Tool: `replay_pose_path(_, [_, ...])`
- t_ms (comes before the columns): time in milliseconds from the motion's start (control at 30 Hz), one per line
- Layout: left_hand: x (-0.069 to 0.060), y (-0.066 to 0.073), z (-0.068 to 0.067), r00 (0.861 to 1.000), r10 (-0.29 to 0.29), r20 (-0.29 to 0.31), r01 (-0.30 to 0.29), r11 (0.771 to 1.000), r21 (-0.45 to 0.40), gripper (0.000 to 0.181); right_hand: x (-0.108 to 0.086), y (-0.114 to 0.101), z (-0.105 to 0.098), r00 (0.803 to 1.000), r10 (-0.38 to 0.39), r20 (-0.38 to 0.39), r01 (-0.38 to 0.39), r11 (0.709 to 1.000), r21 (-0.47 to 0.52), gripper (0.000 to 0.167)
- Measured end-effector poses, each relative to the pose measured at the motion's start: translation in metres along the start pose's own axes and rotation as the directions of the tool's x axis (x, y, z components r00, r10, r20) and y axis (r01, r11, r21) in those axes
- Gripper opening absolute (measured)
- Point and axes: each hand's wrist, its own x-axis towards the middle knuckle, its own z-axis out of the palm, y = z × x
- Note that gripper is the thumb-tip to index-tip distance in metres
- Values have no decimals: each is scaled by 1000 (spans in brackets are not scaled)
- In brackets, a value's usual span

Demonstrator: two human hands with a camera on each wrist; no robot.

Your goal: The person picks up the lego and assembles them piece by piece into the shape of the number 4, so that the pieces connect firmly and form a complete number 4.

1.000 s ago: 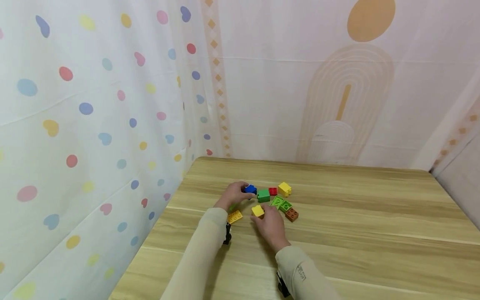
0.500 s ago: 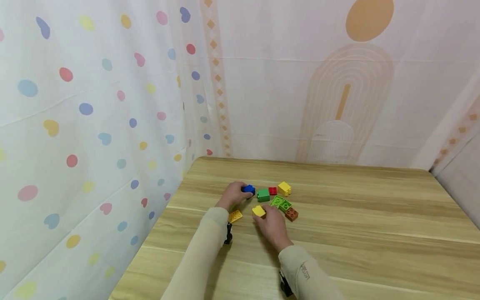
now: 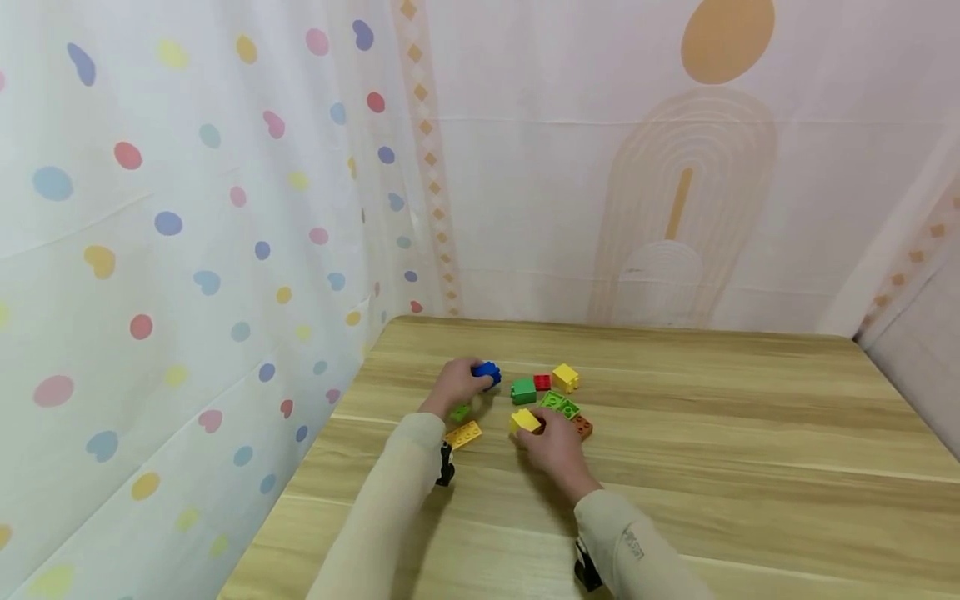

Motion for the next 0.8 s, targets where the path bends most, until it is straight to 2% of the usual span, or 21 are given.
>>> replay_pose_path(100, [0, 3, 0, 1000, 2, -5, -2, 1000, -30, 31, 0, 0, -7, 1000, 14, 0, -14, 1000, 18, 43])
replay_pose_path(300, [0, 15, -1, 1000, 23, 13, -22, 996, -86, 36, 2, 7, -28, 1000, -4, -26, 4, 1000, 13, 51])
replay_pose_path(467, [-2, 26, -1, 999, 37, 24, -33, 989, -147, 39, 2, 14, -50, 1000, -5, -18, 7, 998, 68, 44])
replay_pose_path(600, [-3, 33, 2, 999, 39, 20, -35, 983, -182, 43, 4, 21, -67, 1000, 24, 5, -25, 987, 160, 40])
replay_pose_path(700, [-3, 39, 4, 999, 36, 25, -30, 978, -206, 45, 6, 27, -79, 999, 47, 17, -50, 983, 179, 43])
replay_pose_path(800, [-4, 44, 6, 998, 43, 33, -35, 973, -227, 43, 7, 33, -92, 999, 34, 29, -38, 988, 150, 44])
